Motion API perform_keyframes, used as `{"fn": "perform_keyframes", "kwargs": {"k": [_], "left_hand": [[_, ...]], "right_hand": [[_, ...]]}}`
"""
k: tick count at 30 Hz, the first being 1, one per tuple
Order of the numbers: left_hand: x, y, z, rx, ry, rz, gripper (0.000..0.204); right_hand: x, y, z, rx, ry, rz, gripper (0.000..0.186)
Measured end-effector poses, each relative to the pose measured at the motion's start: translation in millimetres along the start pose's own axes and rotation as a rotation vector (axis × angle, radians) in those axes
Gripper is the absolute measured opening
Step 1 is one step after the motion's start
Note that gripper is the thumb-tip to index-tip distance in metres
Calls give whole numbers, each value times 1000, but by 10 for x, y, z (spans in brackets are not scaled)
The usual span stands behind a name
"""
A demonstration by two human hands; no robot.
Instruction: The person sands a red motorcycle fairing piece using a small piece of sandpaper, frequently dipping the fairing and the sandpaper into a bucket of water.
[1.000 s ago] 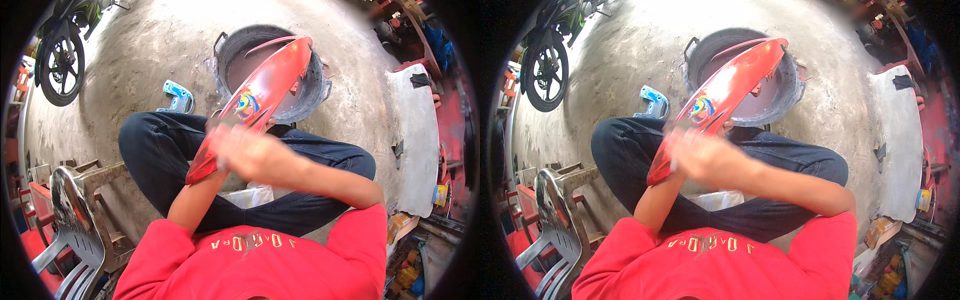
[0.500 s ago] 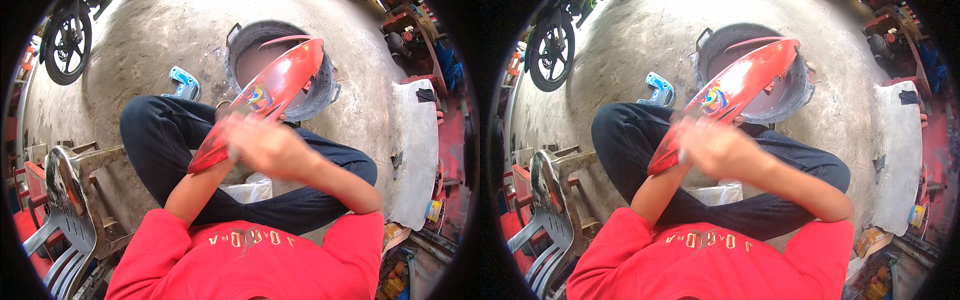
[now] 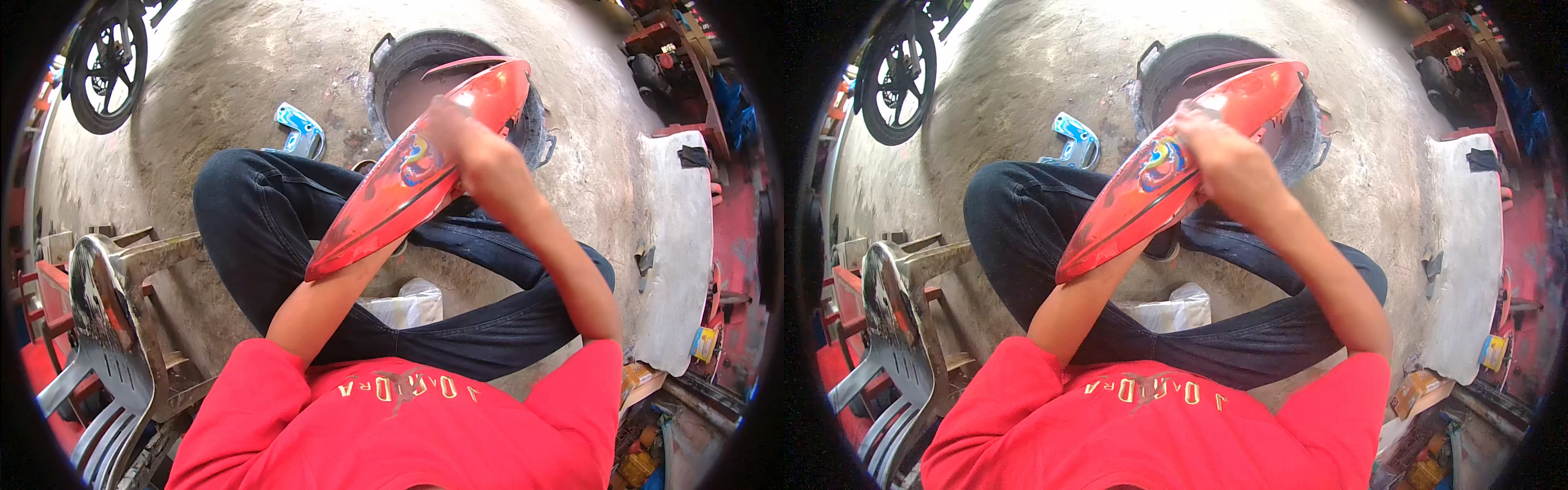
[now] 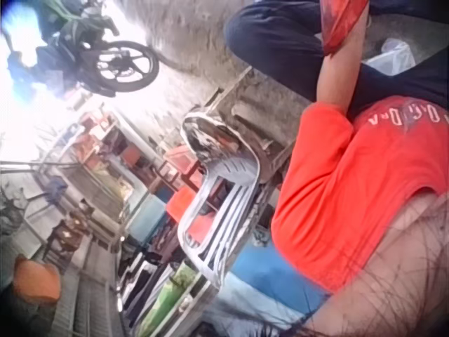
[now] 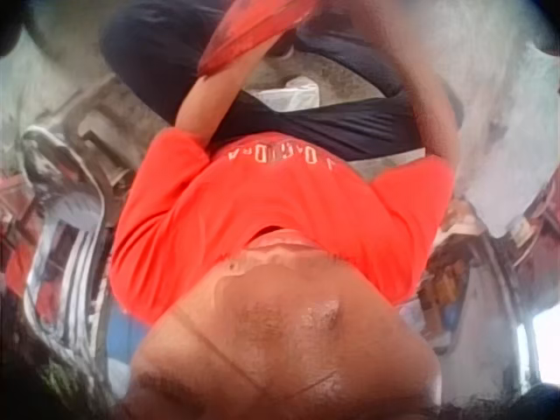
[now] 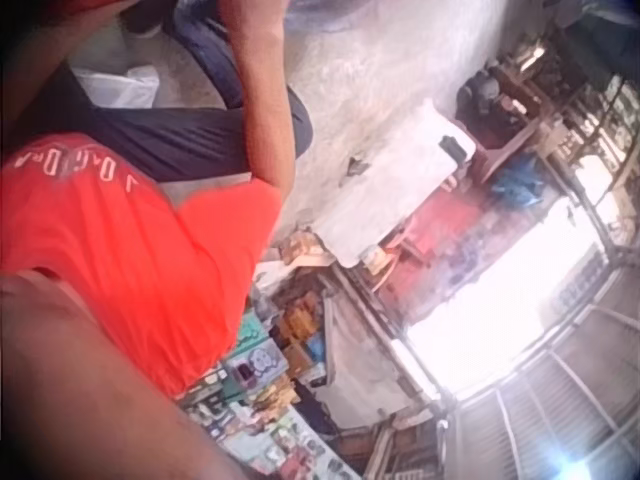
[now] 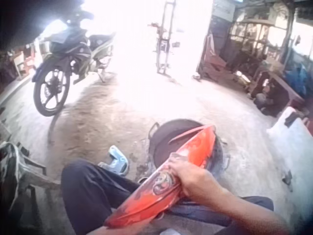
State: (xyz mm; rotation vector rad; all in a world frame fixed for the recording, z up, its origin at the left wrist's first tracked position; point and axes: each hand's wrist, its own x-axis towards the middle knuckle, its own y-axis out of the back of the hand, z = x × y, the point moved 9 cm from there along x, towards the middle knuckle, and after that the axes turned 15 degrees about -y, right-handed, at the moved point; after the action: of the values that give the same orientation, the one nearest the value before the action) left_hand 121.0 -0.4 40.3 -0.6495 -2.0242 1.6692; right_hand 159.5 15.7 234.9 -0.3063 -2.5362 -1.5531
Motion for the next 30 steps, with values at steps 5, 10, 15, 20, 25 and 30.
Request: {"fn": "perform_keyframes", "kwargs": {"k": [5, 10, 15, 20, 25, 30], "left_hand": [[-215, 87, 72, -57, 19, 22, 51], [-205, 340, 18, -94, 35, 7, 52], [-262, 315, 109, -401, -62, 219, 53], [-468, -89, 238, 750, 185, -51, 56], [-258, -326, -16, 158, 171, 56, 50], [-244, -523, -37, 48, 185, 22, 40]], "right_hand": [[-466, -100, -711, -135, 493, -41, 35], [-124, 68, -141, -125, 211, 49, 37], [-318, 24, -411, -87, 318, 18, 38], [-428, -23, -510, -114, 404, 0, 40], [-59, 117, 386, -4, -56, 16, 39], [-476, -10, -422, -13, 459, -6, 35]]}}
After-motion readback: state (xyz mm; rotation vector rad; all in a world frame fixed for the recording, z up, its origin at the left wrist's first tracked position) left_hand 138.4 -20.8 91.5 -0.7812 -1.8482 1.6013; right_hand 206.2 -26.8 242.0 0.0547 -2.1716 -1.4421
